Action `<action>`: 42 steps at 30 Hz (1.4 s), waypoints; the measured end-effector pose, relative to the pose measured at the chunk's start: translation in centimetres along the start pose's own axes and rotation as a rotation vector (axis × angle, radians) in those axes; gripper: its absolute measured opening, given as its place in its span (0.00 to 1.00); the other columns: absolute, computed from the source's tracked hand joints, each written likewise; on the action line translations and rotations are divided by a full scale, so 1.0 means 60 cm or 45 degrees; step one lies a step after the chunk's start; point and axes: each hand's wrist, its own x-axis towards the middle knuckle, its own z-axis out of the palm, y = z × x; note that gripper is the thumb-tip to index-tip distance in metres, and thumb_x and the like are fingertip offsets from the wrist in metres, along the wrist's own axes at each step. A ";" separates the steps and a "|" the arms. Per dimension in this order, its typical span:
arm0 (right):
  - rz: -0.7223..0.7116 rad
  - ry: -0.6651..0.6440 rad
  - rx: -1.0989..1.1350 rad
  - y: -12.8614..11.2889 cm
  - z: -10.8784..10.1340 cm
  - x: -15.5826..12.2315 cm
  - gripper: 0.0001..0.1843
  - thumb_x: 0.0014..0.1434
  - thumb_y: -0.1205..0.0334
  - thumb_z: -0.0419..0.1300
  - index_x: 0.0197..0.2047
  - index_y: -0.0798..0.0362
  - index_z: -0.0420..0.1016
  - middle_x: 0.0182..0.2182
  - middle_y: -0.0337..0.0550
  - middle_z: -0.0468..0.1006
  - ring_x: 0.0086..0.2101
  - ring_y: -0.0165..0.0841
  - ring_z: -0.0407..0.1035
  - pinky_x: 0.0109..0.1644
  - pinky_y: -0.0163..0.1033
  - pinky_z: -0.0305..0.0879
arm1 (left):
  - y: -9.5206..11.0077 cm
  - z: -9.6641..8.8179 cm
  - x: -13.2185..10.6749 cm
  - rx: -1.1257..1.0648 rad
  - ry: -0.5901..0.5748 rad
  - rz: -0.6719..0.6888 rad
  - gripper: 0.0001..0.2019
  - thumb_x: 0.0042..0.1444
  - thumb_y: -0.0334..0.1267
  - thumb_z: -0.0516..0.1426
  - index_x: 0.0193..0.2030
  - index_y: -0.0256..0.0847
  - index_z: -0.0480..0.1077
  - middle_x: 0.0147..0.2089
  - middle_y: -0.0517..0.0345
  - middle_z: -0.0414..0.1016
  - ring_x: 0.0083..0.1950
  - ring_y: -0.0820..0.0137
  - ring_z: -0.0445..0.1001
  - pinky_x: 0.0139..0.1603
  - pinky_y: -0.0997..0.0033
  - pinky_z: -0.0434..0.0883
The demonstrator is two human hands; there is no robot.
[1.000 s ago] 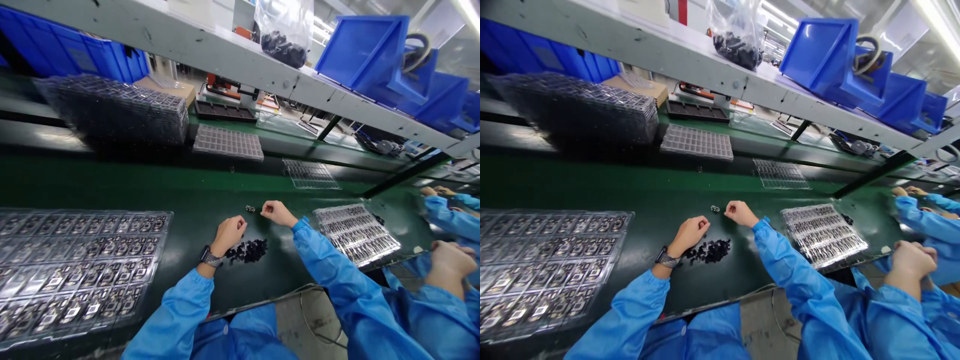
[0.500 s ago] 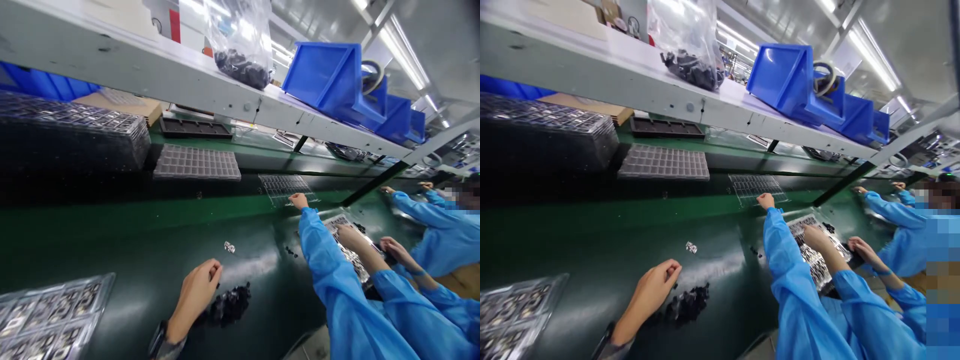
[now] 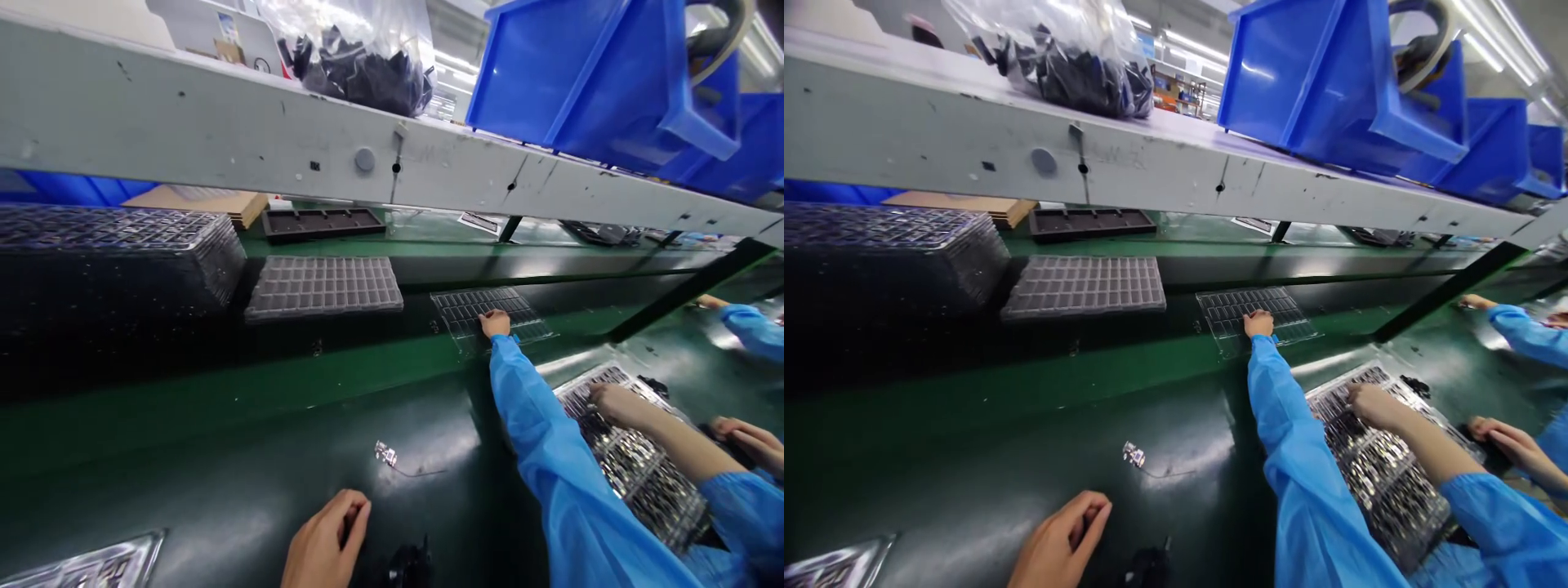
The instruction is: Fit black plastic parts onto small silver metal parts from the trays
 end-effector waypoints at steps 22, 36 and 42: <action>-0.036 -0.039 0.176 -0.072 -0.078 -0.104 0.15 0.61 0.57 0.63 0.45 0.59 0.82 0.42 0.57 0.82 0.46 0.45 0.74 0.53 0.44 0.67 | 0.035 -0.011 -0.001 0.011 0.032 0.017 0.14 0.67 0.43 0.49 0.36 0.44 0.74 0.31 0.60 0.76 0.32 0.69 0.73 0.37 0.73 0.63; -0.782 -0.383 0.124 -0.050 -0.114 -0.478 0.07 0.57 0.58 0.69 0.37 0.51 0.80 0.39 0.45 0.79 0.43 0.42 0.72 0.50 0.44 0.64 | 0.058 -0.030 0.001 0.013 -0.049 0.007 0.10 0.67 0.37 0.53 0.39 0.43 0.75 0.31 0.61 0.78 0.34 0.71 0.73 0.37 0.74 0.60; -0.730 -0.209 -0.430 -0.113 -0.126 -0.369 0.12 0.68 0.57 0.59 0.48 0.55 0.79 0.48 0.53 0.78 0.52 0.45 0.69 0.54 0.44 0.61 | 0.056 -0.026 0.002 0.026 -0.002 0.052 0.09 0.67 0.36 0.54 0.39 0.42 0.76 0.33 0.60 0.79 0.35 0.71 0.74 0.38 0.73 0.60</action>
